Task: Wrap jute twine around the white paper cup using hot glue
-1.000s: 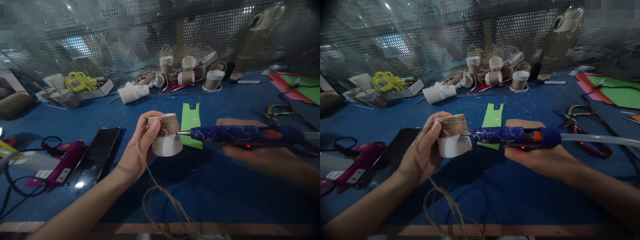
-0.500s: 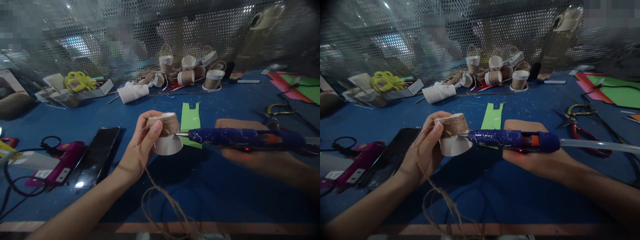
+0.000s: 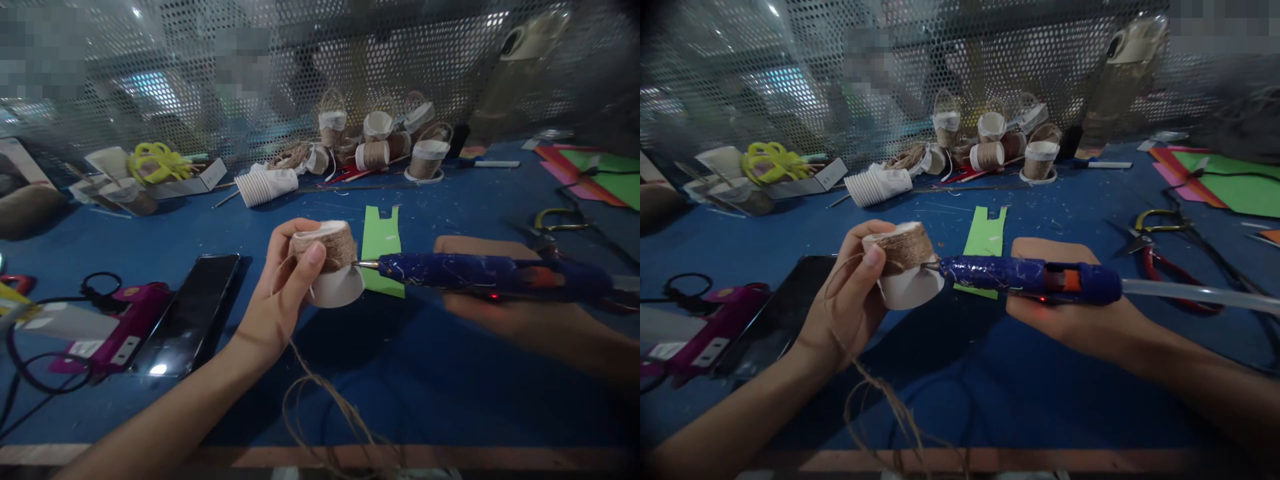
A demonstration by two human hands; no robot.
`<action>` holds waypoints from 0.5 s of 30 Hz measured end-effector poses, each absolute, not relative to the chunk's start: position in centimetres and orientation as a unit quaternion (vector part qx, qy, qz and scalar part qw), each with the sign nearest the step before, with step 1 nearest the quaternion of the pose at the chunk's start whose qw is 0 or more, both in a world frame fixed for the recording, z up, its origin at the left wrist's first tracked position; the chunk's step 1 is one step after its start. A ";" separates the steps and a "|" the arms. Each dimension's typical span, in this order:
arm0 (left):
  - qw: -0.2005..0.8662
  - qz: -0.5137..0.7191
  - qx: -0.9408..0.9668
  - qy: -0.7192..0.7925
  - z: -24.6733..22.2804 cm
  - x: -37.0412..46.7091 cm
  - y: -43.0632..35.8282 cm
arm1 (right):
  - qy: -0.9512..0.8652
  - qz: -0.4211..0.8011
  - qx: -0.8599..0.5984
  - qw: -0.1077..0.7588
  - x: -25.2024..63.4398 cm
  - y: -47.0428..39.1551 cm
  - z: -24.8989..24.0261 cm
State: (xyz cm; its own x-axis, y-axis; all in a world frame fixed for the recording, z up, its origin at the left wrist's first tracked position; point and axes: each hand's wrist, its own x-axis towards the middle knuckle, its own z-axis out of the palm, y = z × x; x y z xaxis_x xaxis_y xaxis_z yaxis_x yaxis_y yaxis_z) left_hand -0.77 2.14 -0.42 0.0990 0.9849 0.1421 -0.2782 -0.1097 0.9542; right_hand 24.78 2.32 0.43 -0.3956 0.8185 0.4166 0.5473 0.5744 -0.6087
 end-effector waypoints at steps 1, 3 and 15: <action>0.559 0.560 0.491 0.365 -0.5 -0.8 2.1 | -0.814 0.187 -0.421 0.353 24.7 2.3 0.5; 0.555 0.556 0.497 0.369 -0.6 -0.8 2.1 | -0.818 0.175 -0.425 0.345 24.6 2.2 0.5; 0.534 0.564 0.504 0.378 -0.4 -0.6 2.1 | -0.848 0.073 -0.422 0.312 23.9 1.6 2.1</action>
State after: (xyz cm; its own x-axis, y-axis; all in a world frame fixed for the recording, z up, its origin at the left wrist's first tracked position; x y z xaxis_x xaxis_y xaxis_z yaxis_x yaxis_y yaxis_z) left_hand -0.55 2.09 -0.41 0.0776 0.9834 0.1639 -0.2215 -0.1433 0.9646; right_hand 23.92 1.64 2.10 -0.4496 0.7606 0.4683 0.6700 0.6339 -0.3863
